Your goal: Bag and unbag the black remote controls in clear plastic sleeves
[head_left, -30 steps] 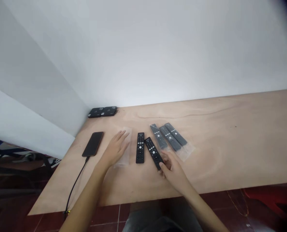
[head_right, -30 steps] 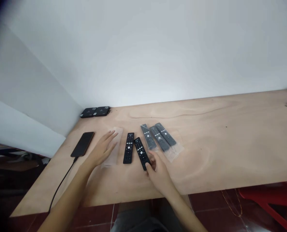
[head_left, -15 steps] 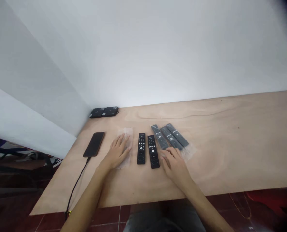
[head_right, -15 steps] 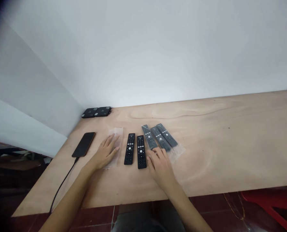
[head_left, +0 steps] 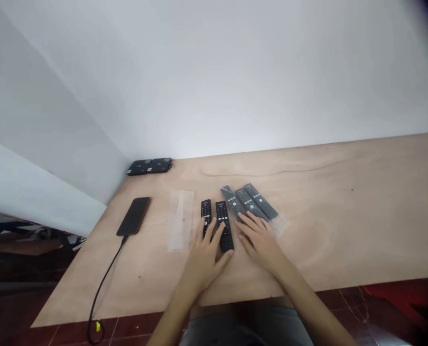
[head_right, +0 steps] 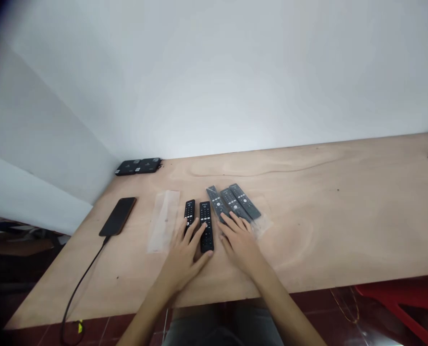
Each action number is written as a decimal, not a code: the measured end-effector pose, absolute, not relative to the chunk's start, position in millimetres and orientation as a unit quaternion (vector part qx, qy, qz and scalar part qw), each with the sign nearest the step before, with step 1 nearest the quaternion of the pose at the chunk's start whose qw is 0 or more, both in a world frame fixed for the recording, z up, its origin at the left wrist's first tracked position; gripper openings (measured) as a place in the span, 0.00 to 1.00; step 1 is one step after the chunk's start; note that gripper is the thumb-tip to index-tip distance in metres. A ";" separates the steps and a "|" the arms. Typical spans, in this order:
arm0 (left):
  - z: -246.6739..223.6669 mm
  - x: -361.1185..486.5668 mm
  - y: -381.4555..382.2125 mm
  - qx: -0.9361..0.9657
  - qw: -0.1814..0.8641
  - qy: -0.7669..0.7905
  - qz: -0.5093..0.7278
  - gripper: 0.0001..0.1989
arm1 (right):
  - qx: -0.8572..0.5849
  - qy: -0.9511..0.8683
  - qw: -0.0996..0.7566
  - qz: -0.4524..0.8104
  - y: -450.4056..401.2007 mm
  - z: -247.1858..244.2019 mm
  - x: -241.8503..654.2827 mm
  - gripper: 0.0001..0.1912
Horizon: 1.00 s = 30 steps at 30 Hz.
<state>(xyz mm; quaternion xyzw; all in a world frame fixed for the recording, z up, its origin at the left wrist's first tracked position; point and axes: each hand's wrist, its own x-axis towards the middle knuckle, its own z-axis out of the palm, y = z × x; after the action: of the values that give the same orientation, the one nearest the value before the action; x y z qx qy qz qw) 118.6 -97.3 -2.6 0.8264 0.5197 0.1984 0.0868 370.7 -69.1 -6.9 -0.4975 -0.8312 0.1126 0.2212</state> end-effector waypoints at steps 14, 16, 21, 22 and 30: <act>-3.1 120.4 -89.9 0.815 0.051 0.544 0.194 0.41 | -0.497 -0.833 0.224 0.097 -98.5 -3.7 366.9 0.24; -2.0 123.9 -90.2 0.811 0.044 0.551 0.192 0.40 | -0.501 -0.830 0.227 0.093 -100.8 -4.5 365.9 0.23; 3.2 128.2 -90.2 0.794 0.048 0.567 0.212 0.35 | -0.489 -0.823 0.260 0.127 -102.7 1.5 367.0 0.26; 4.2 128.0 -90.6 0.791 0.051 0.567 0.223 0.34 | -0.485 -0.819 0.274 0.138 -102.6 3.8 367.9 0.26; 8.3 125.8 -94.5 0.786 0.069 0.559 0.254 0.31 | -0.528 -0.730 0.384 0.203 -96.7 1.7 362.4 0.14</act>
<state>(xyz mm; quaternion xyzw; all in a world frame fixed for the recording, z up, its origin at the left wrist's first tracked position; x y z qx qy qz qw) 125.8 -94.5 8.3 0.7863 0.5588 0.2544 0.0688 362.4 -96.7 1.7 -0.5277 -0.7299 0.2029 0.3843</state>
